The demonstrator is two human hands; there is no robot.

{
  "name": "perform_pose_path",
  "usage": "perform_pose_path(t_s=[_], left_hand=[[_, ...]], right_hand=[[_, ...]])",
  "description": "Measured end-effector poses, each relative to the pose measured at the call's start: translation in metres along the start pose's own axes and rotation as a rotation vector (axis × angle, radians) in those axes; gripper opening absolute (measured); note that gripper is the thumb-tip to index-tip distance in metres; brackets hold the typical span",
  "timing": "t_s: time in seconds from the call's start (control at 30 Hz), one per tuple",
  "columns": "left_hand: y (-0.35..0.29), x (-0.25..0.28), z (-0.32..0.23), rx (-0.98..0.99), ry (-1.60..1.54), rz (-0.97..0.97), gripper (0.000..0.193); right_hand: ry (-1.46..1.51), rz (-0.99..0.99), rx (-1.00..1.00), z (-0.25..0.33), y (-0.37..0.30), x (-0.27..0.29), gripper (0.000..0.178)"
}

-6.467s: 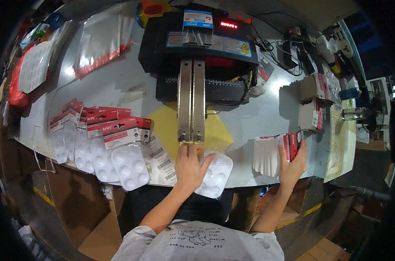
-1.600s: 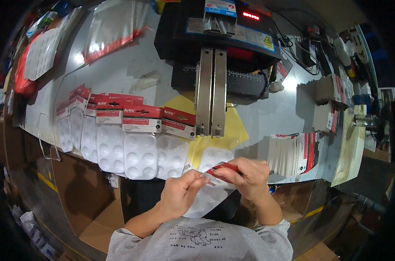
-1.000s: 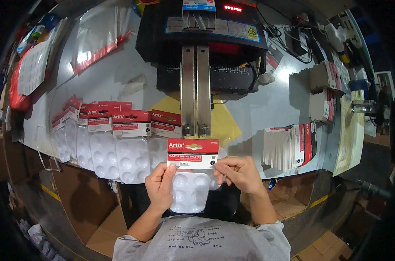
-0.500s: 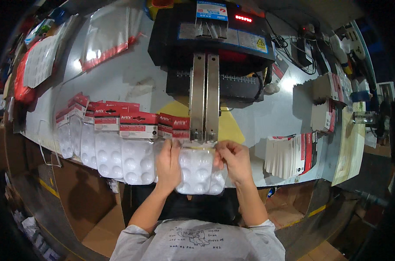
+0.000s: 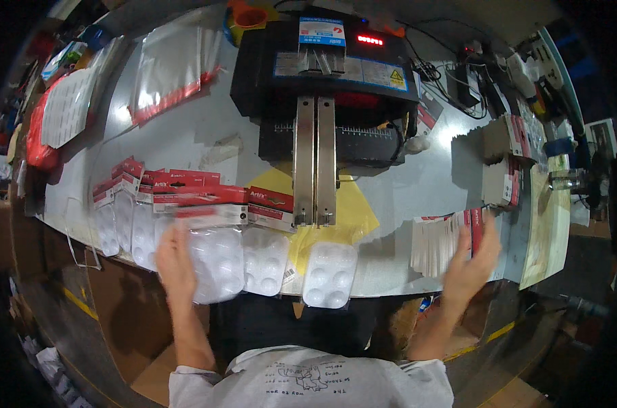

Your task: The person repeatedly places white plastic mixing palettes into clear plastic bags, inserts red Artix labels, and seals each unit using a heat-sealing machine. They stack the finished packages and place them into a cardboard box.

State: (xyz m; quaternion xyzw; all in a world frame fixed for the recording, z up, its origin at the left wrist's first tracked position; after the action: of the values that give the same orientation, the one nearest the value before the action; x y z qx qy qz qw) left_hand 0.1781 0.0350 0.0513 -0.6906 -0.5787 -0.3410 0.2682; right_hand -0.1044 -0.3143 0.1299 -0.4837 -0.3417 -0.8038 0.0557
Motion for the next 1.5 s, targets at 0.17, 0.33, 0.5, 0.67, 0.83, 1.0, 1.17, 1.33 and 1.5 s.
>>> perform_pose_path(t_s=[0.17,0.33,0.5,0.67,0.83,1.0,1.17,1.33,1.5], left_hand=[[-0.037,-0.054,-0.039,-0.245,0.079,0.027,0.029],[-0.1,-0.161,-0.067,-0.411,-0.022,0.167,0.028],[-0.092,-0.136,-0.06,-0.18,-0.554,0.365,0.017],[-0.121,-0.125,-0.065,0.305,-1.136,0.813,0.006],[-0.124,-0.099,-0.073,0.08,-0.725,0.847,0.017],[-0.116,-0.096,-0.068,-0.003,-0.499,0.8,0.017],[-0.112,-0.099,-0.057,0.057,-0.513,0.731,0.017],[-0.114,-0.1,-0.054,0.043,-0.45,0.771,0.018],[-0.113,-0.099,-0.058,-0.004,-0.479,0.771,0.017]], right_hand=[[-0.207,0.091,-0.005,-0.065,-0.004,-0.031,0.066],[-0.16,-0.013,0.023,-0.05,-0.009,-0.022,0.062],[-0.105,-0.013,-0.22,-0.041,-0.006,0.002,0.056],[0.454,0.101,0.041,0.035,-0.03,0.004,0.045],[0.66,0.568,0.236,0.112,-0.064,-0.052,0.031],[0.735,0.702,0.163,0.12,-0.077,-0.069,0.02],[0.757,0.646,0.166,0.116,-0.081,-0.066,0.023],[0.808,0.68,0.143,0.116,-0.088,-0.072,0.015],[0.855,0.733,-0.089,0.099,-0.091,-0.086,0.013]])
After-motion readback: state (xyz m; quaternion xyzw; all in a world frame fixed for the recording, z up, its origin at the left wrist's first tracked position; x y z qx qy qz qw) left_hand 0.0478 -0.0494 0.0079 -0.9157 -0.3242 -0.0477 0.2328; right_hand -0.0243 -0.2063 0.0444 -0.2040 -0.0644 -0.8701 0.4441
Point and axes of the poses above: each hand's wrist, its own y-axis towards the middle knuckle, its own x-axis out of the back of the hand, z = x × y, the point moved 10 cm from there along y, towards the middle knuckle, and after that the axes turned 2 degrees about y, right-handed, at the moved point
